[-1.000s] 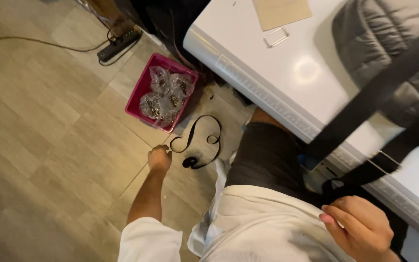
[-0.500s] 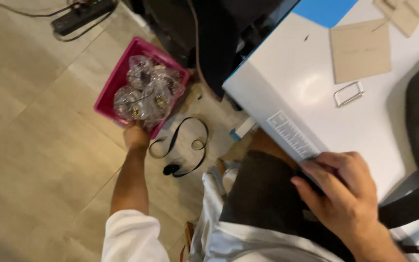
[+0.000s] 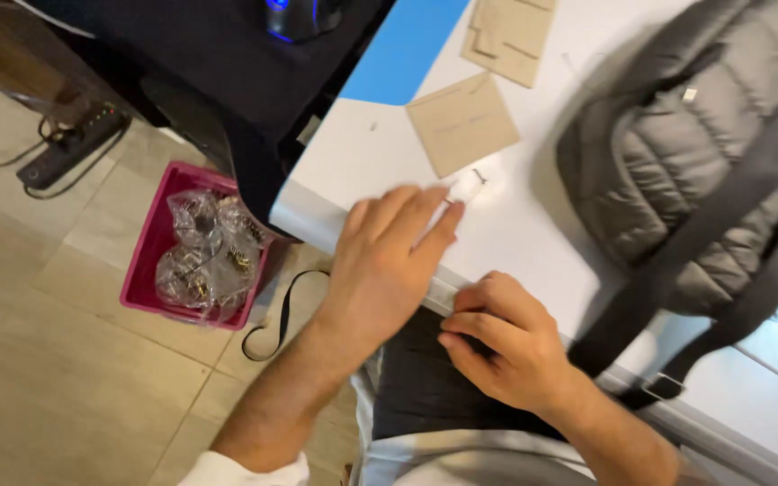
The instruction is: Assembling a bag strap by threading it through a buckle and then handling foam material components in a workshop.
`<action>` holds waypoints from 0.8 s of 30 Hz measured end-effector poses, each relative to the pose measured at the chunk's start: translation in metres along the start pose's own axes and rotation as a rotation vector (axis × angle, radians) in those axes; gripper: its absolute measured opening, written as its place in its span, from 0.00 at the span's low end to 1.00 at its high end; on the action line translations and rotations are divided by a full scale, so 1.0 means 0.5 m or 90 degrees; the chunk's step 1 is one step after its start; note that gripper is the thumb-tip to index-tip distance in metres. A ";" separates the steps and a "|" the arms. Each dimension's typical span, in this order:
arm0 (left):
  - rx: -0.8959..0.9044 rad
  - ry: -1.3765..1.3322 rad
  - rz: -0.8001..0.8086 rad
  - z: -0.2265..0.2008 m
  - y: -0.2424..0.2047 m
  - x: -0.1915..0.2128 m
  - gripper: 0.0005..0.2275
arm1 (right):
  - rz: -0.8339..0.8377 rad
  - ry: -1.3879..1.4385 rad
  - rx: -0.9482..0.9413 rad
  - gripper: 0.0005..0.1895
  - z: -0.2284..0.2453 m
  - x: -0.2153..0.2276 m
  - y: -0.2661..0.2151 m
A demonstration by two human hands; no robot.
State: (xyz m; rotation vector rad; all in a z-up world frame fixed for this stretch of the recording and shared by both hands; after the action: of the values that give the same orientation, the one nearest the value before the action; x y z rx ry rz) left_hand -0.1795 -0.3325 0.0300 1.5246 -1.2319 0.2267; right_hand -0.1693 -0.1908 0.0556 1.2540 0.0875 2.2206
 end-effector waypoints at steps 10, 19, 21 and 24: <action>-0.201 0.241 0.117 -0.136 0.046 -0.038 0.02 | -0.111 0.253 -0.063 0.07 0.086 0.093 -0.297; -0.095 0.278 0.184 -0.207 0.020 -0.062 0.14 | -0.101 0.311 -0.062 0.08 0.108 0.121 -0.467; -0.135 0.376 0.186 -0.222 0.019 -0.066 0.14 | -0.123 0.325 -0.089 0.06 0.098 0.119 -0.503; -0.080 0.161 0.174 -0.298 -0.002 -0.040 0.14 | -0.181 0.349 -0.141 0.04 0.090 0.132 -0.532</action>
State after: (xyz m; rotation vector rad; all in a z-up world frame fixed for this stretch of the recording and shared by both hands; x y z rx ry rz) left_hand -0.1204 -0.2006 0.0710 1.1774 -1.2227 0.4964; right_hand -0.0386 0.0540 0.0439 0.4594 0.2101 2.1868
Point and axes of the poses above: each hand's wrist, its own y-axis towards the middle knuckle, its own x-axis out of the back of the hand, z = x × y, the point moved 5 cm from there along y, towards the middle knuckle, and after that the axes turned 9 degrees about z, right-handed, at the moved point
